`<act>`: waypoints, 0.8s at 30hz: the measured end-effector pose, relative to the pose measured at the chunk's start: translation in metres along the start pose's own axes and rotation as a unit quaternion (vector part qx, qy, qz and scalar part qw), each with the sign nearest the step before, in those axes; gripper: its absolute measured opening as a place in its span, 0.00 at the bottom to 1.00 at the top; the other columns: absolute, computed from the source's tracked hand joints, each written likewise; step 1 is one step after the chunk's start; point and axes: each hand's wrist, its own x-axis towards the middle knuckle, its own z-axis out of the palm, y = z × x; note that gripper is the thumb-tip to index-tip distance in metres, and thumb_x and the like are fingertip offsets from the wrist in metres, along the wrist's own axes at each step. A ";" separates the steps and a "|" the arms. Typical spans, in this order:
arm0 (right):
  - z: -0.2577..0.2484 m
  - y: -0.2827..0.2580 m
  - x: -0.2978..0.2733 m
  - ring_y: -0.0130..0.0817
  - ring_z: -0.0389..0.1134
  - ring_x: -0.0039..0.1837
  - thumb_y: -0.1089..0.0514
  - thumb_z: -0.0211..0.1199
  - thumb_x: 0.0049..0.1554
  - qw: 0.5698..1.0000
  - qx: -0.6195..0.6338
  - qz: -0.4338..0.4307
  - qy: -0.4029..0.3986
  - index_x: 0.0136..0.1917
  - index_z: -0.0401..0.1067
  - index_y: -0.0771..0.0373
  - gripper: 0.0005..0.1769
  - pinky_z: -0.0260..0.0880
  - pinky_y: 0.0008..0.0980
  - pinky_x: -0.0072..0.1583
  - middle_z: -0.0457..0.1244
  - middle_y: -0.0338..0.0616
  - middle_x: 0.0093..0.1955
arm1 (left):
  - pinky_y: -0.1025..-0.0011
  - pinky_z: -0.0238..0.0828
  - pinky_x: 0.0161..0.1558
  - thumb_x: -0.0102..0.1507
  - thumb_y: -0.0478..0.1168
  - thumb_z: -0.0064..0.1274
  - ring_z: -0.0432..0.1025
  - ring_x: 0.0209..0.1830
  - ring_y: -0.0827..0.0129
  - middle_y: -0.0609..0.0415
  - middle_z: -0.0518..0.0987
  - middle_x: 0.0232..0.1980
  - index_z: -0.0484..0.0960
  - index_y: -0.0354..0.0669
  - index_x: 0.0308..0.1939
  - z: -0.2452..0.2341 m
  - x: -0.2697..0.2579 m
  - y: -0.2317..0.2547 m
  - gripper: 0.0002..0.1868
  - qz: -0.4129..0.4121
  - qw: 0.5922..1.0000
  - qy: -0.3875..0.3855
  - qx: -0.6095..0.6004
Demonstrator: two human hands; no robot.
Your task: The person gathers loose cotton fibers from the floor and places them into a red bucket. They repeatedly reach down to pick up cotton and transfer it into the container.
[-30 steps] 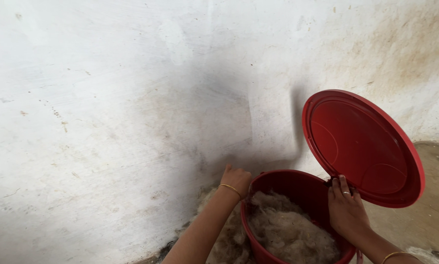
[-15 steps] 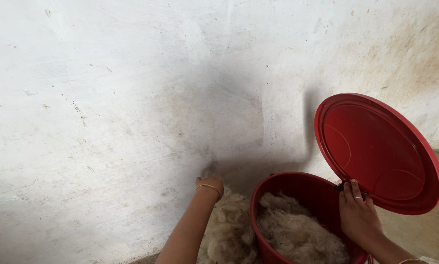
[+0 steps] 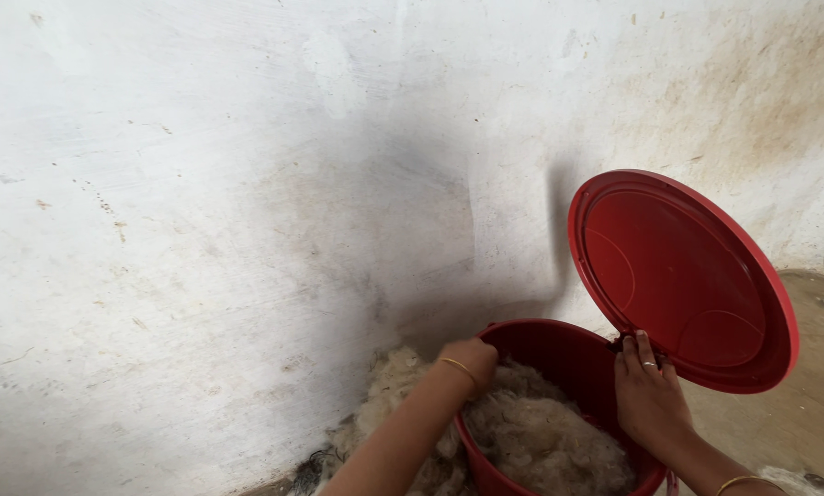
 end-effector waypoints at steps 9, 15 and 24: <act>0.004 0.003 0.003 0.52 0.30 0.86 0.61 0.48 0.58 0.999 0.040 0.002 0.020 0.75 0.50 0.73 0.33 0.41 0.52 0.79 0.35 0.60 0.84 | 0.54 0.48 0.70 0.65 0.48 0.57 0.62 0.72 0.51 0.48 0.74 0.69 0.79 0.48 0.65 0.092 0.026 0.027 0.24 0.018 0.957 -0.179 0.228; 0.003 0.004 0.002 0.53 0.30 0.85 0.62 0.47 0.58 0.999 0.032 0.001 0.007 0.75 0.48 0.74 0.34 0.40 0.53 0.79 0.35 0.60 0.84 | 0.48 0.36 0.74 0.65 0.50 0.59 0.51 0.80 0.46 0.48 0.64 0.78 0.73 0.53 0.72 0.102 0.042 0.029 0.31 0.001 0.938 -0.211 0.275; 0.003 0.003 0.001 0.52 0.30 0.86 0.62 0.46 0.59 0.999 0.031 -0.002 0.018 0.76 0.49 0.72 0.33 0.41 0.52 0.79 0.35 0.60 0.84 | 0.47 0.40 0.77 0.61 0.35 0.48 0.74 0.62 0.53 0.45 0.82 0.57 0.85 0.45 0.53 0.018 0.029 0.010 0.18 -0.033 0.981 -0.172 0.084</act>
